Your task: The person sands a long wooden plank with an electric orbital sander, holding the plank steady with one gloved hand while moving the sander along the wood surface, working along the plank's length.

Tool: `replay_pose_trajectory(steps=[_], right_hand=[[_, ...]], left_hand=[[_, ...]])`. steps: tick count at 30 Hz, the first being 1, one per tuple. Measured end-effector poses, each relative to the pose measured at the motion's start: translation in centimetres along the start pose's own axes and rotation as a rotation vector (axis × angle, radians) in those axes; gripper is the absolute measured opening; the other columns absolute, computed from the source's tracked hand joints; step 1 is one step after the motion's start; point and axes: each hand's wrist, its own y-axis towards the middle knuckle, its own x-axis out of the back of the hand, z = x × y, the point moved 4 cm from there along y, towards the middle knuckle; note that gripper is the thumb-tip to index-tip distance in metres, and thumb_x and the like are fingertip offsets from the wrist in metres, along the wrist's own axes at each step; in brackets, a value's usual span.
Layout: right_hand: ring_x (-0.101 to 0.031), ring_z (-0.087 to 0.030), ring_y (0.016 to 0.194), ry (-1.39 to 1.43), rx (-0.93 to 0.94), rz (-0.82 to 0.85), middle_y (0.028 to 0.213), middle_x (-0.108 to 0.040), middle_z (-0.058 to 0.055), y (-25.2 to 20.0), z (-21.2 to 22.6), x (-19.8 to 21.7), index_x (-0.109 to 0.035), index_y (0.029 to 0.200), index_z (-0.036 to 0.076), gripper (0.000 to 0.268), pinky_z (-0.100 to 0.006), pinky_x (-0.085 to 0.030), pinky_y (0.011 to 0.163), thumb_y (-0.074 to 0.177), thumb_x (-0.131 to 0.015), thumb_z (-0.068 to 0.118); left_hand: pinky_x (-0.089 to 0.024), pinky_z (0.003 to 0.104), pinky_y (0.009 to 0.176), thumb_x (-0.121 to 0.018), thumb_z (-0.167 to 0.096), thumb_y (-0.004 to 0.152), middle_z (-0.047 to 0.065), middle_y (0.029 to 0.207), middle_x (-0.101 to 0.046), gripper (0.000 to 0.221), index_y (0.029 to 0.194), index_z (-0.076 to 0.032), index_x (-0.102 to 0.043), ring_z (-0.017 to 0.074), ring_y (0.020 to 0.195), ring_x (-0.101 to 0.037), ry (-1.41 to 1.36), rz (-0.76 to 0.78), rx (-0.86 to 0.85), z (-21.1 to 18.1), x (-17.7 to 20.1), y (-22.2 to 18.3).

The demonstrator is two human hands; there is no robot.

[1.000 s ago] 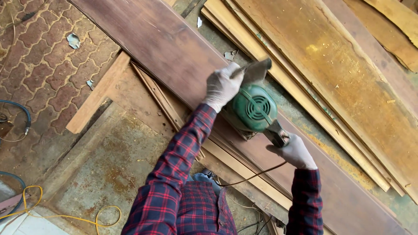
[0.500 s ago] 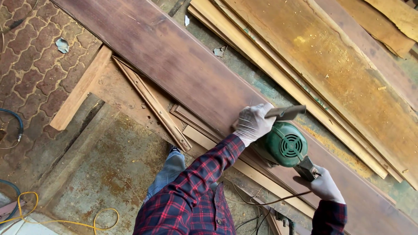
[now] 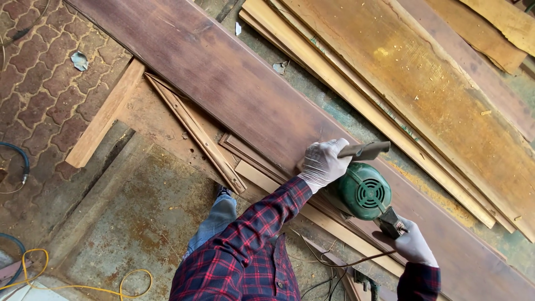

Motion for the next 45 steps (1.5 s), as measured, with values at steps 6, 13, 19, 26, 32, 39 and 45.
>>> replay_pose_trajectory(steps=[6, 13, 19, 26, 32, 39, 45], right_hand=[[-0.065, -0.011, 0.100, -0.052, -0.009, -0.007, 0.109, -0.080, -0.005, 0.0, 4.3, -2.4, -0.071, 0.127, 0.002, 0.057, -0.030, -0.051, 0.092, 0.072, -0.088, 0.007], [-0.062, -0.008, 0.101, -0.018, 0.094, 0.031, 0.111, -0.078, -0.003, 1.1, 9.5, -5.7, -0.069, 0.127, 0.002, 0.059, -0.029, -0.050, 0.092, 0.071, -0.087, 0.007], [-0.060, -0.008, 0.098, -0.038, 0.175, 0.065, 0.108, -0.079, -0.003, 2.3, 14.4, -8.7, -0.070, 0.128, 0.003, 0.059, -0.029, -0.050, 0.092, 0.072, -0.089, 0.009], [-0.066, -0.013, 0.088, -0.149, 0.251, 0.033, 0.099, -0.079, -0.011, 3.1, 19.8, -12.1, -0.069, 0.129, 0.008, 0.062, -0.032, -0.053, 0.087, 0.072, -0.090, 0.021], [-0.069, -0.037, 0.081, -0.281, 0.228, -0.020, 0.088, -0.073, -0.020, 3.6, 22.0, -14.3, -0.070, 0.114, 0.012, 0.052, -0.042, -0.055, 0.076, 0.070, -0.088, 0.033], [-0.065, -0.045, 0.088, -0.295, 0.242, 0.000, 0.086, -0.071, -0.019, 2.6, 21.8, -14.3, -0.066, 0.104, 0.014, 0.042, -0.048, -0.053, 0.071, 0.073, -0.086, 0.036], [-0.065, -0.046, 0.087, -0.289, 0.177, -0.091, 0.084, -0.071, -0.021, 0.6, 17.1, -11.9, -0.066, 0.104, 0.012, 0.047, -0.047, -0.053, 0.069, 0.069, -0.088, 0.034]], left_hand=[[-0.058, 0.042, 0.068, -0.075, -0.023, 0.090, 0.010, 0.082, -0.075, 0.016, 0.094, -0.013, -0.063, 0.0283, 0.071, -0.075, -0.012, -0.058, 0.003, 2.1, 2.2, 0.6], [-0.058, 0.041, 0.065, -0.072, -0.021, 0.093, 0.009, 0.079, -0.075, 0.010, 0.094, -0.014, -0.064, 0.0272, 0.070, -0.075, -0.029, -0.058, 0.037, 4.7, 6.8, 2.1], [-0.057, 0.041, 0.064, -0.073, -0.021, 0.090, 0.009, 0.076, -0.074, 0.010, 0.092, -0.014, -0.067, 0.0285, 0.071, -0.076, 0.033, -0.094, 0.042, 7.1, 11.5, 3.2], [-0.057, 0.039, 0.061, -0.074, -0.023, 0.096, 0.013, 0.077, -0.074, 0.012, 0.093, -0.012, -0.071, 0.0315, 0.072, -0.075, 0.022, -0.184, 0.052, 8.6, 17.3, 4.8], [-0.053, 0.037, 0.061, -0.074, -0.018, 0.101, 0.015, 0.078, -0.071, 0.012, 0.097, -0.007, -0.072, 0.0272, 0.069, -0.072, -0.022, -0.191, 0.041, 10.4, 20.2, 5.9], [-0.050, 0.032, 0.070, -0.074, -0.026, 0.102, 0.002, 0.087, -0.071, 0.024, 0.108, -0.002, -0.075, 0.0092, 0.080, -0.060, -0.382, -0.149, 0.389, 17.6, 18.9, 6.8], [-0.054, 0.038, 0.075, -0.067, -0.032, 0.105, 0.011, 0.097, -0.078, 0.029, 0.117, -0.007, -0.074, 0.0238, 0.086, -0.072, -0.133, -0.279, 0.364, 23.4, 19.2, 12.5]])
